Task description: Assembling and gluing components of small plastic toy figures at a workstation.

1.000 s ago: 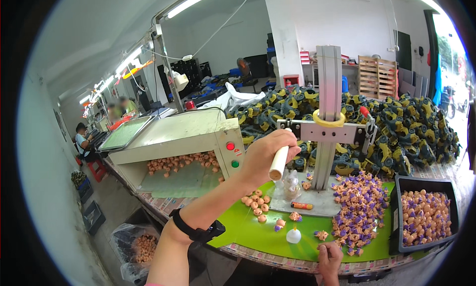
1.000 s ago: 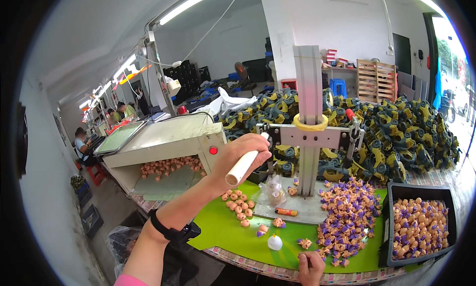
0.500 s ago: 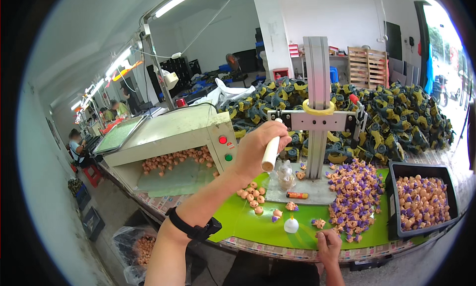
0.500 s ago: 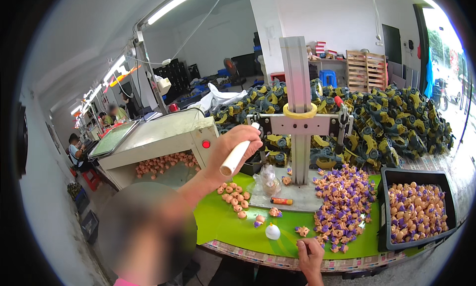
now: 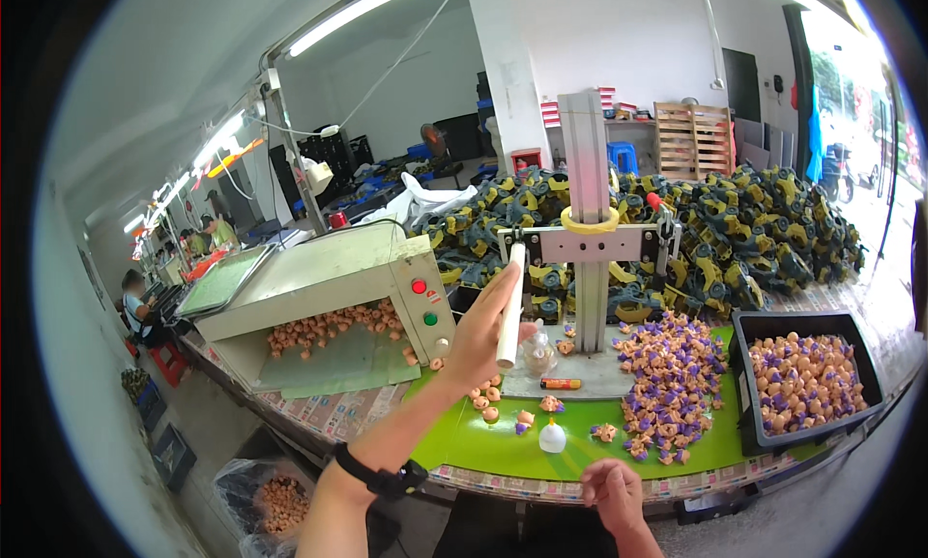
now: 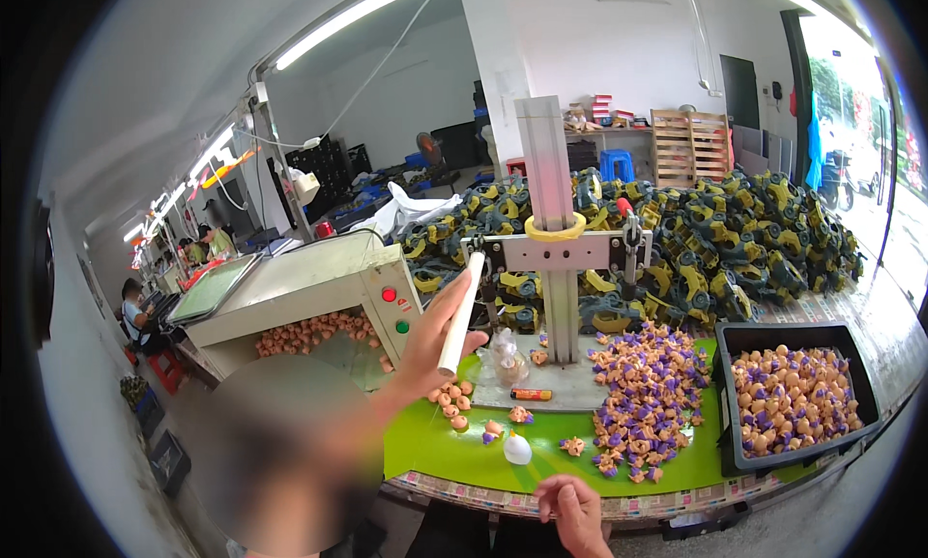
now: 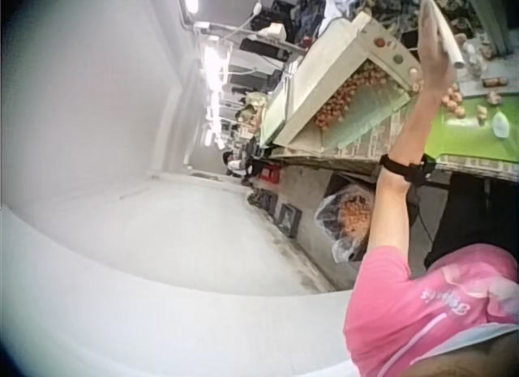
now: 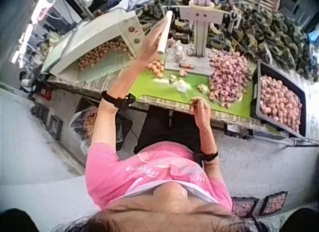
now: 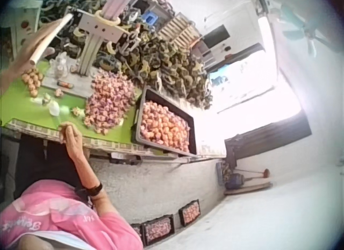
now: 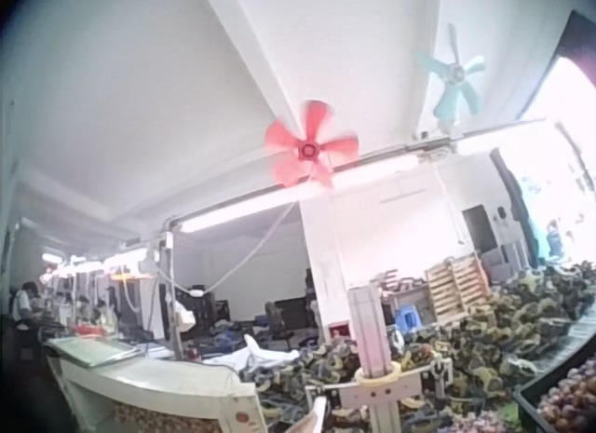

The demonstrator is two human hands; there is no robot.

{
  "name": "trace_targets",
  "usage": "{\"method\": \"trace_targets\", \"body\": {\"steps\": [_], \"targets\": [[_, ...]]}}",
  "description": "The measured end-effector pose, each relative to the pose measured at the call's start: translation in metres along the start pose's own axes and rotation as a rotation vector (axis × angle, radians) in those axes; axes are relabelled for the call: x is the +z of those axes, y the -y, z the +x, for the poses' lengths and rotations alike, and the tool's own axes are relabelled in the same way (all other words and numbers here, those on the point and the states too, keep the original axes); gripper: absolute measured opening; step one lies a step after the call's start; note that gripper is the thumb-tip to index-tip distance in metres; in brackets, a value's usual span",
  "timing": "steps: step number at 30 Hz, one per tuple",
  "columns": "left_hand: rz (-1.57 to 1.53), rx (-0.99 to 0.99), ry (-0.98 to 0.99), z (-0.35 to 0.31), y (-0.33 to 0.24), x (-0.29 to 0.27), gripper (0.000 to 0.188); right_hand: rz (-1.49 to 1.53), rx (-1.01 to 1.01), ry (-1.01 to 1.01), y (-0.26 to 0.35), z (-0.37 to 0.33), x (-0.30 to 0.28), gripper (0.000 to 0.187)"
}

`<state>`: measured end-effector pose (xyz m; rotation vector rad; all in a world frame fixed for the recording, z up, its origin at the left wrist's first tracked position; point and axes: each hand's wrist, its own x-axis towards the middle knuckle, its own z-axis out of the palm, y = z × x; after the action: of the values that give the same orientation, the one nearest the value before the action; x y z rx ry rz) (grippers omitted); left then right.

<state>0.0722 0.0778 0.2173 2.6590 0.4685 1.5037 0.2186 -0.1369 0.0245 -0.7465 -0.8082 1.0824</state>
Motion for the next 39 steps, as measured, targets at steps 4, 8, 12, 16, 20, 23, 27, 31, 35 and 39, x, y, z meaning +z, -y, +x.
{"method": "trace_targets", "body": {"steps": [4, 8, 12, 16, 20, 23, 27, 31, 35, 39], "targets": [[-0.682, -0.781, 0.038, -0.068, -0.032, -0.026, 0.058, 0.354, 0.24, 0.258, -0.008, -0.014, 0.025, 0.059], [-1.248, -1.136, -0.079, -0.155, -0.056, -0.054, 0.042, 0.565, 0.602, 0.408, -0.029, -0.015, 0.055, 0.071], [-1.337, -1.371, -0.237, -0.235, -0.081, -0.086, 0.034, 0.724, 0.733, 0.691, -0.054, -0.014, 0.085, 0.086], [-1.322, -1.528, -0.437, -0.305, -0.101, -0.119, 0.032, 1.034, 0.884, 0.889, -0.084, -0.017, 0.107, 0.098], [-1.265, -1.62, -0.658, -0.365, -0.104, -0.139, 0.028, 1.037, 0.846, 1.13, -0.114, -0.016, 0.126, 0.096], [-1.329, -1.647, -0.838, -0.413, -0.091, -0.143, 0.023, 0.674, 0.956, 1.038, -0.129, -0.011, 0.136, 0.093], [-1.2, -1.834, -0.989, -0.484, -0.046, -0.119, 0.019, 0.185, 0.979, 0.807, -0.151, -0.008, 0.146, 0.071], [-0.938, -2.066, -1.092, -0.552, 0.02, -0.087, 0.018, -0.095, 0.999, 0.642, -0.163, -0.003, 0.155, 0.04], [-0.763, -2.199, -1.104, -0.616, 0.096, -0.062, 0.019, -0.146, 1.059, 0.533, -0.162, 0.005, 0.167, 0.014], [-0.169, -2.005, -0.914, -0.666, 0.161, -0.048, 0.021, -0.392, 0.981, 0.661, -0.167, 0.018, 0.181, 0.017]]}}
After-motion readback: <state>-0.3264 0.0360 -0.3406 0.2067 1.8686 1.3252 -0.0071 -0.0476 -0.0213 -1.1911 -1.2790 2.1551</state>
